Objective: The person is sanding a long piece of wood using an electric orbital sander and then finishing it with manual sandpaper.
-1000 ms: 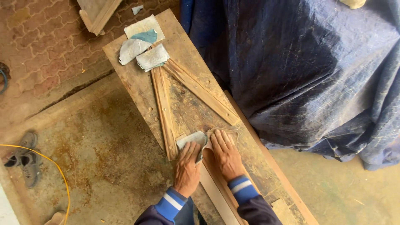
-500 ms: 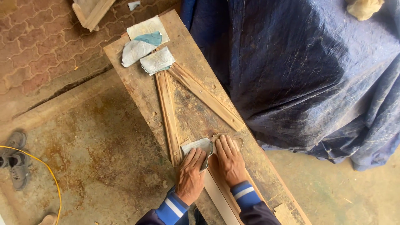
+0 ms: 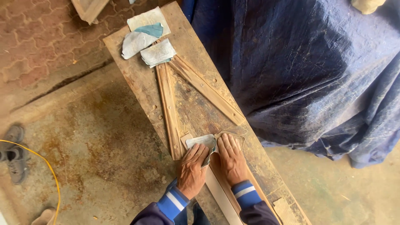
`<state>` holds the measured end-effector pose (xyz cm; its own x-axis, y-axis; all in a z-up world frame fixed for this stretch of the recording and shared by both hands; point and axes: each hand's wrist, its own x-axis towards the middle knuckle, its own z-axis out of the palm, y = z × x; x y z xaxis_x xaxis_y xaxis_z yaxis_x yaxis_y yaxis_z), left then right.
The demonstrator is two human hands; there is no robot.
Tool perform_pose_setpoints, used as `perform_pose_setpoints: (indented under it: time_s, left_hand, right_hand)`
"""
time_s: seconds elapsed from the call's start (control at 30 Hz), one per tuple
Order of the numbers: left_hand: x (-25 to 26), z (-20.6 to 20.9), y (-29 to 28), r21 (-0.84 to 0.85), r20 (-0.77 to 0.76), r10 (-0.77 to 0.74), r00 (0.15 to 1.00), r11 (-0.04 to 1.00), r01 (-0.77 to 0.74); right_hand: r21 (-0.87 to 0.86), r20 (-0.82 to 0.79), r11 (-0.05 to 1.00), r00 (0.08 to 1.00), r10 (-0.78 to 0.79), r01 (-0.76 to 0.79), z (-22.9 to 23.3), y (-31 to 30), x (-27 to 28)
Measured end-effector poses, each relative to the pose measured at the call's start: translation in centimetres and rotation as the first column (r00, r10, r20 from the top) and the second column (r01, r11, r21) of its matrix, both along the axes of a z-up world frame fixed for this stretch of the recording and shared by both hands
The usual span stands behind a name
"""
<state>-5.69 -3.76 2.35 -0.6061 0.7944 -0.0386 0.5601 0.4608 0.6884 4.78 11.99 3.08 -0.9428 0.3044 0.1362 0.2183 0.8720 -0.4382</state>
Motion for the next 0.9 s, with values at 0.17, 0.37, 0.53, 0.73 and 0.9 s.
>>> perform_pose_setpoints:
  time_s: [0.17, 0.37, 0.53, 0.73, 0.9]
  left_hand:
    - [-0.2, 0.5, 0.0, 0.046, 0.093, 0.035, 0.995, 0.998, -0.039]
    - [-0.3, 0.4, -0.2, 0.057, 0.141, 0.085, 0.986, 0.994, -0.094]
    - [-0.5, 0.8, 0.0, 0.102, 0.2, 0.094, 0.975, 0.988, -0.116]
    - [-1.6, 3.0, 0.0, 0.032, 0.445, 0.244, 0.862, 0.957, -0.288]
    - [-2.0, 2.3, -0.2, 0.003, 0.476, 0.247, 0.844, 0.959, -0.283]
  right_hand:
    - [-0.036, 0.08, 0.998, 0.995, -0.055, 0.058, 0.4, -2.0, 8.2]
    - [0.008, 0.102, 0.999, 0.993, -0.052, 0.052, -1.8, -2.7, 11.2]
    - [-0.008, 0.037, 1.0, 0.999, 0.012, -0.012, 0.8, -0.5, -0.4]
    - [-0.052, 0.022, 0.999, 1.0, -0.01, 0.011, -1.9, -4.2, 11.0]
    - [-0.031, 0.064, 0.999, 0.997, -0.032, 0.034, -1.5, -4.4, 7.8]
